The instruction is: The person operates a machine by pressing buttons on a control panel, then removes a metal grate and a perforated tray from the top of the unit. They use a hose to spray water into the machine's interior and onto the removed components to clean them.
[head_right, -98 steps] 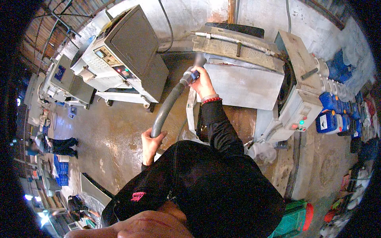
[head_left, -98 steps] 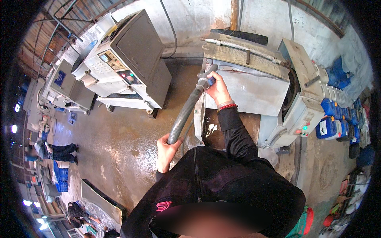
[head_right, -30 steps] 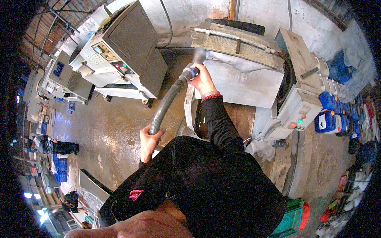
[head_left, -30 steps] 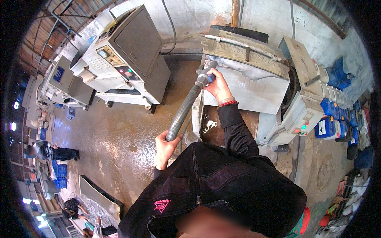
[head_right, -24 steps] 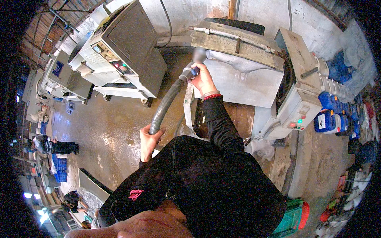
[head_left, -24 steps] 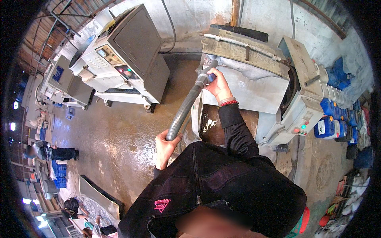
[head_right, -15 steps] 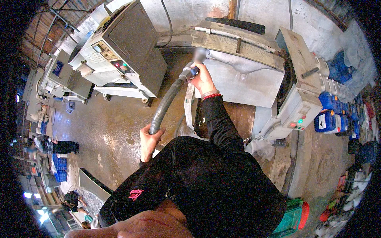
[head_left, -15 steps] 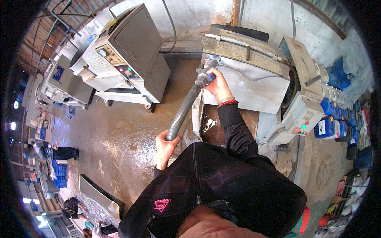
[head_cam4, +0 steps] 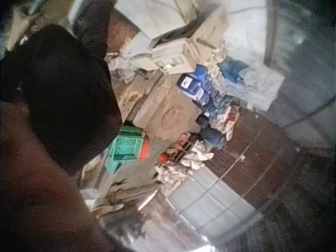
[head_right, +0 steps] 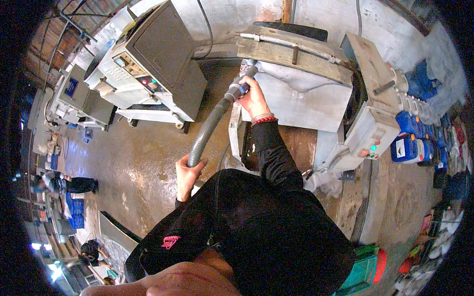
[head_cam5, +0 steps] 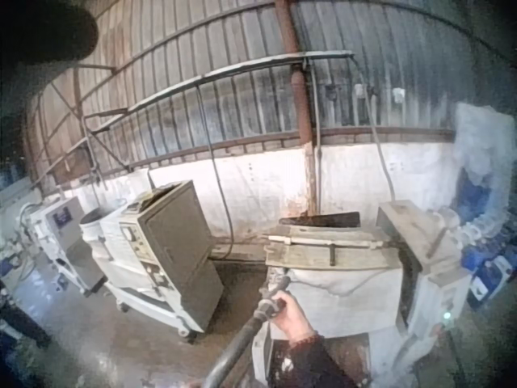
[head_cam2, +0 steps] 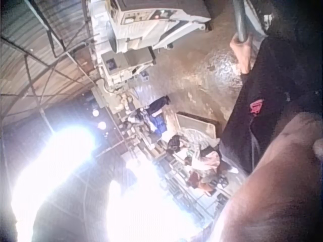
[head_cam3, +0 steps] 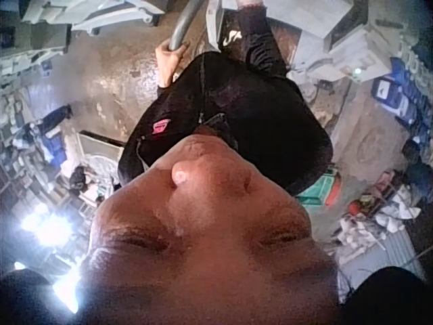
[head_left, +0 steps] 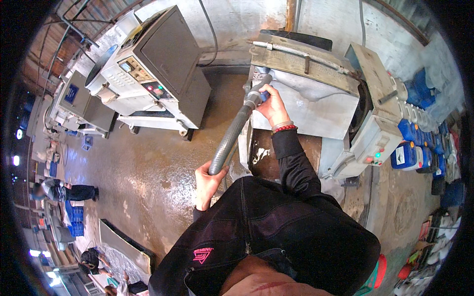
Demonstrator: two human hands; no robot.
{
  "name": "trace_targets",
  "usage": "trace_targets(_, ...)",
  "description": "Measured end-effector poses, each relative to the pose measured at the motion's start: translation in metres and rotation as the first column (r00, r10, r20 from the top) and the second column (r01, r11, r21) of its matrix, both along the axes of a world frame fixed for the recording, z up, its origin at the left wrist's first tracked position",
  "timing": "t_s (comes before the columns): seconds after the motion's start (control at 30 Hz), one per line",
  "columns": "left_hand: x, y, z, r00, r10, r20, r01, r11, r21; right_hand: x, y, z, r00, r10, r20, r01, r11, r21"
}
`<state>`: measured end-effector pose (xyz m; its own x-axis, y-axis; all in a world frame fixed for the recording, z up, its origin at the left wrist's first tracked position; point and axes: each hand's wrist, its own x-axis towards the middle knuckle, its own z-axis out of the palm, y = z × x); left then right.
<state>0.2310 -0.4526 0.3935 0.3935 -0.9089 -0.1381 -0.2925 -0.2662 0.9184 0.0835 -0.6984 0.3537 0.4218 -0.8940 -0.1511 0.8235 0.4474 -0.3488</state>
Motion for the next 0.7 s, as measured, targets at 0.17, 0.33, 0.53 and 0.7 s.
trace_targets(0.17, -0.002, 0.001, 0.003, 1.000, -0.002, -0.006, 0.002, 0.999, 0.040, -0.004, 0.001, 0.003, 0.999, -0.002, -0.037, 0.002, 1.000, -0.020)
trace_targets(0.33, -0.001, 0.002, 0.003, 0.999, 0.008, -0.035, -0.007, 0.999, 0.049, 0.002, 0.002, 0.004, 0.999, -0.017, -0.036, 0.017, 1.000, -0.019)
trace_targets(0.53, 0.003, 0.006, -0.005, 0.999, 0.038, -0.024, -0.038, 0.999, -0.003, 0.009, -0.002, -0.005, 0.998, 0.017, -0.056, -0.020, 0.999, -0.043)
trace_targets(0.7, 0.003, 0.005, -0.002, 0.999, 0.036, -0.039, -0.036, 0.999, 0.017, 0.010, -0.004, -0.007, 0.998, 0.009, -0.062, -0.011, 0.999, -0.030)
